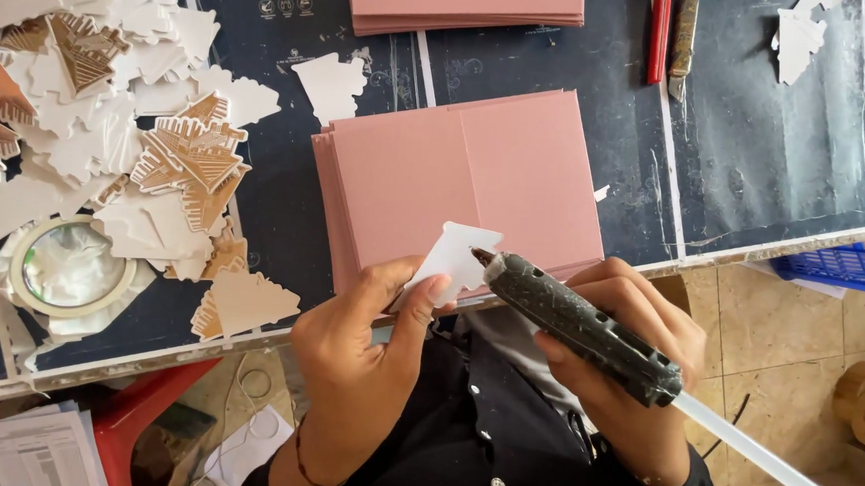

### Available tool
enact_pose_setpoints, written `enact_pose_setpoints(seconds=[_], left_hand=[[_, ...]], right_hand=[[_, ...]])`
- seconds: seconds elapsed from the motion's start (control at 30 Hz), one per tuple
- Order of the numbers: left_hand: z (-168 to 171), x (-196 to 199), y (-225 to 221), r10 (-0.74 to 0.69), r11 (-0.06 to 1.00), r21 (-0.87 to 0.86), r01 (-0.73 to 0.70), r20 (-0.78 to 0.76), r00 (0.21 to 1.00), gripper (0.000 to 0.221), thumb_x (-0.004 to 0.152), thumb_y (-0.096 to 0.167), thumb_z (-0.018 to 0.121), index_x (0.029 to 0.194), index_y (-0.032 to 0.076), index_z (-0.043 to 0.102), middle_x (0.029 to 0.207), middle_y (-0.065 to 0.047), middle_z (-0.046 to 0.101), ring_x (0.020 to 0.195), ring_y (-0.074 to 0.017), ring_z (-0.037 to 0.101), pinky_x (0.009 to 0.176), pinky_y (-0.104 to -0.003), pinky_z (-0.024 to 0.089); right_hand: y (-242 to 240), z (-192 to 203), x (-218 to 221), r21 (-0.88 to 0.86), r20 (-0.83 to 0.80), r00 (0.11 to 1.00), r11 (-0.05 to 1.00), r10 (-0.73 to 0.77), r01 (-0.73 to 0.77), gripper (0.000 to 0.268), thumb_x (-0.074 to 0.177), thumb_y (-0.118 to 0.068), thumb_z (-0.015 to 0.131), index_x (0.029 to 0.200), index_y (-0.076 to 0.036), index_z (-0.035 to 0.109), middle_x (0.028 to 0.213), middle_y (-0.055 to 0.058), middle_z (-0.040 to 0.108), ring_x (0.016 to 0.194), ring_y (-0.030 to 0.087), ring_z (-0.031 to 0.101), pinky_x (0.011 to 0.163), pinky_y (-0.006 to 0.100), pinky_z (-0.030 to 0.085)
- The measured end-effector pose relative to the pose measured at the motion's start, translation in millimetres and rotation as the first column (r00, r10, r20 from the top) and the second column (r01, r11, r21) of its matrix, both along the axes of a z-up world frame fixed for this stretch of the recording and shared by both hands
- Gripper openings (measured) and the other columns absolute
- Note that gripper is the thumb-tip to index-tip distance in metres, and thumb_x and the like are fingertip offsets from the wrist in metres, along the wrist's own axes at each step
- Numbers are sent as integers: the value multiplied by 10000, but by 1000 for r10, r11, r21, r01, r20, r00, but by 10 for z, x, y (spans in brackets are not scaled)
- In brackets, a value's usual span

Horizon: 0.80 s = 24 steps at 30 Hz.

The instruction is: Applying hot glue to decorative paper cutouts and sticking them onto invitation cards

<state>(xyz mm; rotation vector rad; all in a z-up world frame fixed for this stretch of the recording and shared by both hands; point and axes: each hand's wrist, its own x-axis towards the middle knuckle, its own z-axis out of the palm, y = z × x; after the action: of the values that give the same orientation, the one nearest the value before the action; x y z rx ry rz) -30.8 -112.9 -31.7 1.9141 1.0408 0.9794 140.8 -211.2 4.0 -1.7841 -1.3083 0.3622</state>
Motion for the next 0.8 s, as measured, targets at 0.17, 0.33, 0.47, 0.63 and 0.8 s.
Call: enact_pose_setpoints(seconds=[0.17,0.33,0.47,0.63,0.8], left_hand=[[30,-7,-1,-28,998,56,30,-30,999,174,1063,201,678,1104,41,732,857,-35,841,742,-132,829,611,-256,588],[29,-6,7,-20,991,128,28,-62,998,209,1071,209,670,1071,24,766,964,-21,823,635,-140,689,554,-295,518],[48,-12,57,14,987,163,0,-84,996,167,1063,196,708,1096,36,744,935,-24,827,654,-147,718,576,-297,537],[42,-13,105,47,983,182,-28,-102,994,138,1062,180,729,1106,50,743,995,-39,841,698,-167,740,576,-311,525],[42,5,107,37,982,187,-14,-118,992,151,1069,206,711,1095,60,739,953,-17,833,641,-155,699,553,-307,506]], right_hand=[[42,-23,12,-8,78,997,1000,11,-10,345,955,-320,695,883,8,617,824,130,670,707,223,661,674,307,500],[41,-23,18,-9,100,995,1000,4,-3,356,958,-319,699,860,7,595,797,126,639,681,220,626,655,306,472],[0,-15,34,-59,134,991,998,23,-15,270,945,-237,740,861,-6,628,777,93,621,652,203,601,636,303,449],[-112,-72,83,-149,151,988,989,34,-11,180,884,-179,790,861,-61,655,777,33,613,634,182,565,632,294,421],[-128,-88,140,-84,184,983,996,11,5,242,921,-242,764,862,-37,650,795,65,682,649,172,647,613,294,485]])
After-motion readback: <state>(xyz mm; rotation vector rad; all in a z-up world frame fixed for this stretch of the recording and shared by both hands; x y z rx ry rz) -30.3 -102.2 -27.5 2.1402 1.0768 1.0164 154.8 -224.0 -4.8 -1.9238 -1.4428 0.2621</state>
